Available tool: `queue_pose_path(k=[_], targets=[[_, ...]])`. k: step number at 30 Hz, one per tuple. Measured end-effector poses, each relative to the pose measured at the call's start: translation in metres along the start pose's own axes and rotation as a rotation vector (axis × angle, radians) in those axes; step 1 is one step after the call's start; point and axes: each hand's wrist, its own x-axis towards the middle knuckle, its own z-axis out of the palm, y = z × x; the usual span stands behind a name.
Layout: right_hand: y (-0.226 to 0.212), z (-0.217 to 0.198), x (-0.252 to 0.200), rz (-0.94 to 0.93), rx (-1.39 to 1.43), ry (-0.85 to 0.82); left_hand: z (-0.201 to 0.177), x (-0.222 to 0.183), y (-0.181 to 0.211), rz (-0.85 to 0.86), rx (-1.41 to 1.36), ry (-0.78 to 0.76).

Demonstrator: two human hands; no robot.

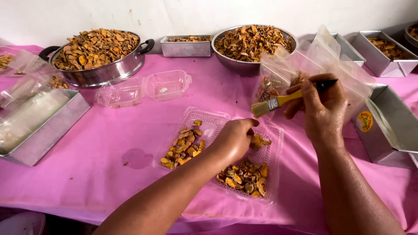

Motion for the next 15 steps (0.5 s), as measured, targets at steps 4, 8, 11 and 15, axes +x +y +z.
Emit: queue_pose_path(k=[4,8,11,15], targets=[[0.000,-0.001,0.001,-0.024,0.024,-0.019,0.013,-0.014,-0.007,0.342,0.290,-0.125],[-0.001,-0.001,0.000,-0.042,0.008,-0.060,0.018,-0.036,0.006,0.350,0.612,-0.339],[-0.001,0.001,-0.001,-0.002,-0.027,-0.059,0.028,-0.037,0.008,0.320,0.758,-0.377],[0.001,0.001,0.000,-0.008,0.010,-0.060,0.027,-0.041,0.016,0.285,0.799,-0.431]])
